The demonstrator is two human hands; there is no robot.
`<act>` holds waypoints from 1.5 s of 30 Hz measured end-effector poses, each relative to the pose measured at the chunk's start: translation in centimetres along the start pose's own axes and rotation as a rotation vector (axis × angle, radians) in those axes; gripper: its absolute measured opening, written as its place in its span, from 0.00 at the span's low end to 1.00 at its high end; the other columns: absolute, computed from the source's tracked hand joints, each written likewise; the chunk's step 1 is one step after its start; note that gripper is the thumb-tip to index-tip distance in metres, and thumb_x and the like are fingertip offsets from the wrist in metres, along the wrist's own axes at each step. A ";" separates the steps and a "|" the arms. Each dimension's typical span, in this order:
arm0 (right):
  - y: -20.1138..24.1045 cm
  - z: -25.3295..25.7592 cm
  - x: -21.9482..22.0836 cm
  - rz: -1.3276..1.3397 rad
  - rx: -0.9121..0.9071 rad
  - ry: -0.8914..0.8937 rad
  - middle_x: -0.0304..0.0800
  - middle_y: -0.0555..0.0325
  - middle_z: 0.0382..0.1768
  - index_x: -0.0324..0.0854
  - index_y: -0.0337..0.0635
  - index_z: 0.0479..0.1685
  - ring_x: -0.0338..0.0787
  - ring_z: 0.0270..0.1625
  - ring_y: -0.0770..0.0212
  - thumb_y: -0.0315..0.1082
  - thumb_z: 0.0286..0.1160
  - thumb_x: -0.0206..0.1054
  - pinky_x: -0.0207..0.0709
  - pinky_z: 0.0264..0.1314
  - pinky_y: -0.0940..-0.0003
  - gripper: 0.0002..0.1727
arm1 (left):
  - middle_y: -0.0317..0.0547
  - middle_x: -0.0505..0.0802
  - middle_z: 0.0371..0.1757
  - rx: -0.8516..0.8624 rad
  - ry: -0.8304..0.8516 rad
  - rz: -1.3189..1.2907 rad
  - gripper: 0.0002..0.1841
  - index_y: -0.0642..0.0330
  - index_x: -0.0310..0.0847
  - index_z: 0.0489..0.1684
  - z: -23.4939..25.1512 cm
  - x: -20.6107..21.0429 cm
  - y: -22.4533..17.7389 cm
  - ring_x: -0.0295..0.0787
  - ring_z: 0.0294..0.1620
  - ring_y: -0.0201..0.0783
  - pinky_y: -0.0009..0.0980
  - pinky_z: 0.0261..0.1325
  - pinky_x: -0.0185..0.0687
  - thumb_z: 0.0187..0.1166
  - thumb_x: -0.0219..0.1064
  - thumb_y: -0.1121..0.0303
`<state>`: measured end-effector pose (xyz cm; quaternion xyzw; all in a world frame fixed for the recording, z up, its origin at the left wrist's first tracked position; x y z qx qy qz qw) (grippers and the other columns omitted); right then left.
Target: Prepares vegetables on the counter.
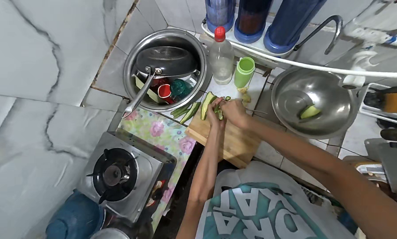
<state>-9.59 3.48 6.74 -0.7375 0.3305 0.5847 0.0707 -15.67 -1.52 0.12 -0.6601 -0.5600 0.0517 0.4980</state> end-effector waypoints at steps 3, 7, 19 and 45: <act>1.7 -0.5 0.0 -0.003 -0.008 0.093 0.91 0.37 0.40 0.86 0.30 0.48 0.92 0.45 0.36 0.25 0.77 0.67 0.84 0.43 0.41 0.08 | 0.45 0.94 0.48 0.028 -0.070 0.099 0.23 0.61 0.84 0.56 0.7 -1.3 0.5 0.91 0.46 0.35 0.35 0.50 0.87 0.88 0.42 0.60; 0.9 0.2 -0.8 0.149 0.000 0.172 0.91 0.36 0.48 0.87 0.36 0.54 0.91 0.54 0.33 0.28 0.83 0.62 0.82 0.53 0.34 0.11 | 0.47 0.93 0.54 0.029 0.014 -0.060 0.25 0.62 0.83 0.59 2.2 -2.0 0.5 0.91 0.50 0.37 0.34 0.52 0.86 0.88 0.38 0.61; 0.9 1.8 -1.3 0.227 -0.002 0.274 0.90 0.35 0.54 0.87 0.37 0.58 0.88 0.60 0.32 0.34 0.88 0.58 0.78 0.58 0.31 0.14 | 0.48 0.91 0.61 0.059 0.112 -0.106 0.28 0.63 0.78 0.65 2.0 -0.9 -0.9 0.90 0.60 0.40 0.39 0.64 0.84 0.87 0.33 0.60; -5.2 1.3 1.6 0.954 0.207 -0.074 0.90 0.32 0.47 0.85 0.27 0.54 0.90 0.50 0.37 0.39 0.70 0.80 0.81 0.56 0.35 0.23 | 0.43 0.78 0.81 0.077 0.319 -0.260 0.26 0.56 0.62 0.85 1.8 1.6 -0.6 0.78 0.76 0.34 0.31 0.73 0.77 0.90 0.34 0.66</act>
Point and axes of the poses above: each hand's wrist, its own z-axis towards the middle knuckle, its own x-axis out of the palm, y = z × x, the point moved 4 cm from there along z, towards the middle knuckle
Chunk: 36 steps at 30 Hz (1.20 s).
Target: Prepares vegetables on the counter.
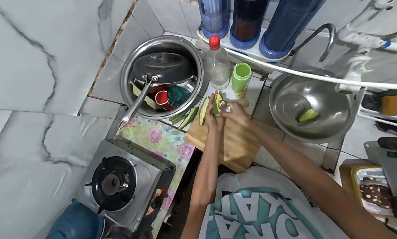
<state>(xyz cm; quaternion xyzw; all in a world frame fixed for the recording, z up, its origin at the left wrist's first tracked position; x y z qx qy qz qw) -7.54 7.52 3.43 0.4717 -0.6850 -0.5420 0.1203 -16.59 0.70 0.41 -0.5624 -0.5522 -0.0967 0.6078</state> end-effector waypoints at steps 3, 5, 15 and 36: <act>0.9 0.4 -2.2 -0.310 -0.068 0.069 0.90 0.32 0.53 0.85 0.34 0.63 0.90 0.57 0.32 0.37 0.76 0.74 0.79 0.59 0.29 0.20 | 0.42 0.85 0.70 -0.266 -0.035 0.022 0.30 0.45 0.69 0.78 -1.4 0.0 -0.8 0.84 0.64 0.41 0.44 0.60 0.84 0.87 0.30 0.50; 1.7 1.1 -3.1 -0.580 -0.205 0.161 0.93 0.35 0.47 0.88 0.39 0.61 0.91 0.54 0.32 0.34 0.79 0.69 0.79 0.56 0.29 0.15 | 0.53 0.85 0.69 -0.497 -0.048 0.032 0.42 0.46 0.70 0.80 -1.9 -0.7 -0.6 0.84 0.65 0.55 0.59 0.60 0.83 0.82 0.26 0.30; 4.2 0.4 -3.3 -0.955 -0.416 0.210 0.89 0.35 0.32 0.81 0.33 0.56 0.92 0.42 0.31 0.37 0.89 0.59 0.81 0.44 0.36 0.15 | 0.62 0.87 0.65 -0.497 -0.367 -0.156 0.25 0.58 0.68 0.75 -2.9 -2.0 0.4 0.90 0.59 0.60 0.54 0.59 0.88 0.92 0.40 0.53; 5.1 1.1 -1.9 -1.104 -0.028 0.174 0.91 0.33 0.48 0.87 0.27 0.48 0.91 0.55 0.33 0.20 0.80 0.60 0.81 0.50 0.39 0.10 | 0.51 0.86 0.54 -0.365 -0.527 0.006 0.18 0.52 0.73 0.66 -2.1 1.2 1.0 0.87 0.48 0.48 0.48 0.49 0.87 0.88 0.53 0.53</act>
Point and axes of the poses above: each hand's wrist, its own z-axis towards the middle knuckle, its own x-axis out of the palm, y = z × x, the point moved 4 cm from there along z, towards the middle knuckle
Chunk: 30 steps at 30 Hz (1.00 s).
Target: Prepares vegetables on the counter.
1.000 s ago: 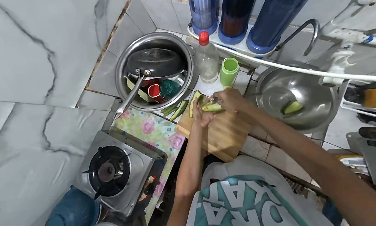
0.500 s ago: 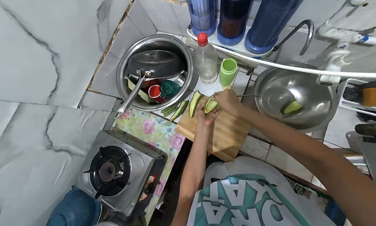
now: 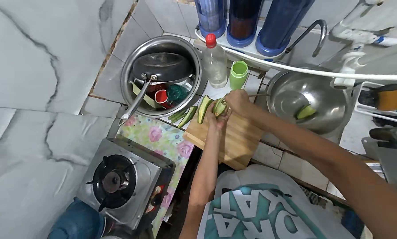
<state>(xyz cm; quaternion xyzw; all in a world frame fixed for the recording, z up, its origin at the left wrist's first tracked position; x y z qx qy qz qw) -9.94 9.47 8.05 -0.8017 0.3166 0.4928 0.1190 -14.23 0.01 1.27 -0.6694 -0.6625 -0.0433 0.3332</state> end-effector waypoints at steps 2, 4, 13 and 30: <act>0.9 0.1 -0.1 -0.037 -0.005 0.038 0.90 0.34 0.50 0.87 0.27 0.49 0.90 0.55 0.34 0.18 0.78 0.60 0.82 0.49 0.40 0.10 | 0.45 0.87 0.46 0.023 -0.007 0.055 0.14 0.52 0.76 0.60 -0.6 0.6 0.2 0.86 0.40 0.41 0.39 0.41 0.86 0.87 0.54 0.57; 2.1 -0.6 0.0 -0.042 -0.023 0.048 0.90 0.33 0.51 0.86 0.26 0.51 0.90 0.56 0.34 0.16 0.78 0.59 0.81 0.49 0.41 0.12 | 0.38 0.86 0.36 0.071 0.013 0.091 0.09 0.51 0.76 0.48 -0.9 1.1 0.3 0.84 0.31 0.32 0.29 0.33 0.84 0.88 0.53 0.59; 2.4 -1.1 0.0 -0.050 -0.112 0.014 0.90 0.33 0.47 0.86 0.25 0.49 0.91 0.52 0.33 0.15 0.78 0.58 0.81 0.48 0.40 0.11 | 0.40 0.86 0.36 0.061 0.017 0.048 0.09 0.51 0.77 0.49 -0.3 0.2 -0.2 0.85 0.32 0.34 0.32 0.34 0.84 0.88 0.53 0.60; 2.4 -0.3 0.3 -0.044 -0.083 0.004 0.91 0.34 0.46 0.85 0.27 0.52 0.92 0.52 0.34 0.17 0.79 0.59 0.82 0.47 0.41 0.11 | 0.45 0.89 0.48 -0.028 0.120 0.150 0.24 0.49 0.76 0.59 -0.9 -0.4 -2.8 0.88 0.45 0.43 0.46 0.46 0.87 0.84 0.50 0.42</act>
Point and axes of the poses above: each hand's wrist, its own z-axis towards the middle knuckle, its own x-axis out of the palm, y = z × x, the point moved 4 cm from there along z, towards the middle knuckle
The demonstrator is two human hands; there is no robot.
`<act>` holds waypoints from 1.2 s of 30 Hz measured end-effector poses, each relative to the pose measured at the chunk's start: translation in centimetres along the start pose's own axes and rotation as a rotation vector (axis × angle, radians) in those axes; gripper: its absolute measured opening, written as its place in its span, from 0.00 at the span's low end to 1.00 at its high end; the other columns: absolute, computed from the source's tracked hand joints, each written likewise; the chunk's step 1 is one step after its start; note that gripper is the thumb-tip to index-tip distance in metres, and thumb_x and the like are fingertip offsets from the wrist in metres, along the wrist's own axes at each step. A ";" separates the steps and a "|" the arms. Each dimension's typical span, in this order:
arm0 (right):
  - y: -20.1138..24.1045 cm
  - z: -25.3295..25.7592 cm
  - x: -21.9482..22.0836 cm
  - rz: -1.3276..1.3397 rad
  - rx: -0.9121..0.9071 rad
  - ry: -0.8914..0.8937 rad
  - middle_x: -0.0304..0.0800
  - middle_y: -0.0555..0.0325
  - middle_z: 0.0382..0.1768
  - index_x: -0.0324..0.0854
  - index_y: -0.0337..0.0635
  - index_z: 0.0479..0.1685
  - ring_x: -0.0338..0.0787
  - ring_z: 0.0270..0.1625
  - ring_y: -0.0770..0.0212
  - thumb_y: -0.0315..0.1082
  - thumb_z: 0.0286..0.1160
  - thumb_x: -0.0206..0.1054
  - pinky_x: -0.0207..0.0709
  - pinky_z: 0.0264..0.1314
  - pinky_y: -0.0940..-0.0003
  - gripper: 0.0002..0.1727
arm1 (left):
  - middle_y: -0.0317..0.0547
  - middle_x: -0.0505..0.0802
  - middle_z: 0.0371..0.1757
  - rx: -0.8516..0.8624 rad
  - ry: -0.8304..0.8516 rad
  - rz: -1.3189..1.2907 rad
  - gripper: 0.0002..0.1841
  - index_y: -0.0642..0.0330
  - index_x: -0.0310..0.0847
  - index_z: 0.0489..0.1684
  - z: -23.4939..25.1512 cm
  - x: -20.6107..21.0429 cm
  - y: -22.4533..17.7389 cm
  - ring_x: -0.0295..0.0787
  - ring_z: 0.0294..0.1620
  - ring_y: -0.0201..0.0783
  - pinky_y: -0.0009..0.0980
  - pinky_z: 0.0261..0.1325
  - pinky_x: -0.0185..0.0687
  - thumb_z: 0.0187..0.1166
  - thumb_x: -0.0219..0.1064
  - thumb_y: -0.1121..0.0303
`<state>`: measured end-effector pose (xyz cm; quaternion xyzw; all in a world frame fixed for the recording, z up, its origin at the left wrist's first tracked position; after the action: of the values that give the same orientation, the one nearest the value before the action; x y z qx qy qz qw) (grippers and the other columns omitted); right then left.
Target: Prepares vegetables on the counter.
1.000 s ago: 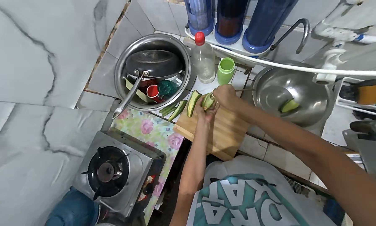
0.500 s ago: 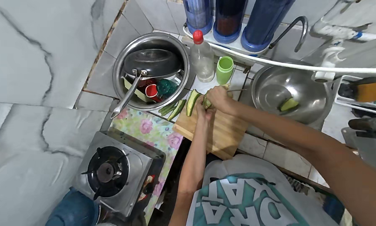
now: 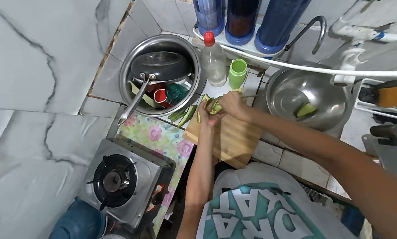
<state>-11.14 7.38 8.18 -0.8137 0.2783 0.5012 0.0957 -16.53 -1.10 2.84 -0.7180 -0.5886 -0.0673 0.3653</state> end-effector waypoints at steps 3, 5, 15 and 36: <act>1.4 -1.1 -0.4 0.075 -0.019 -0.009 0.90 0.33 0.47 0.83 0.27 0.55 0.91 0.53 0.33 0.19 0.79 0.60 0.82 0.48 0.40 0.11 | 0.38 0.88 0.32 0.079 -0.042 -0.029 0.15 0.49 0.76 0.43 -0.1 1.0 -0.2 0.88 0.31 0.33 0.33 0.33 0.87 0.87 0.51 0.50; 2.0 -1.8 -0.2 0.125 -0.061 -0.107 0.91 0.34 0.45 0.86 0.30 0.52 0.92 0.50 0.33 0.22 0.77 0.66 0.83 0.46 0.39 0.09 | 0.37 0.85 0.25 0.102 -0.068 -0.036 0.12 0.51 0.75 0.36 0.3 1.0 -0.2 0.84 0.24 0.30 0.28 0.28 0.84 0.88 0.50 0.60; -1.6 -1.4 2.9 0.185 -0.616 -0.523 0.91 0.39 0.34 0.86 0.37 0.53 0.93 0.37 0.36 0.25 0.81 0.63 0.85 0.37 0.41 0.09 | 0.42 0.88 0.32 -0.122 -0.022 -0.084 0.07 0.53 0.77 0.40 -0.2 0.0 0.1 0.88 0.29 0.36 0.33 0.33 0.88 0.84 0.57 0.62; -0.7 -1.5 0.9 0.310 -0.217 0.064 0.91 0.36 0.50 0.86 0.38 0.58 0.89 0.60 0.33 0.39 0.93 0.53 0.78 0.60 0.33 0.18 | 0.47 0.91 0.65 0.317 0.267 -0.087 0.23 0.58 0.76 0.68 1.7 1.1 0.8 0.91 0.64 0.37 0.33 0.60 0.88 0.90 0.38 0.58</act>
<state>-9.25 6.95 8.02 -0.7823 0.3472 0.5110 -0.0799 -16.02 0.75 1.84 -0.6101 -0.5686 -0.0840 0.5453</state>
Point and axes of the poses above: each hand's wrist, its own z-axis towards the middle knuckle, its own x-axis out of the palm, y = z × x, the point moved 4 cm from there along z, towards the middle knuckle
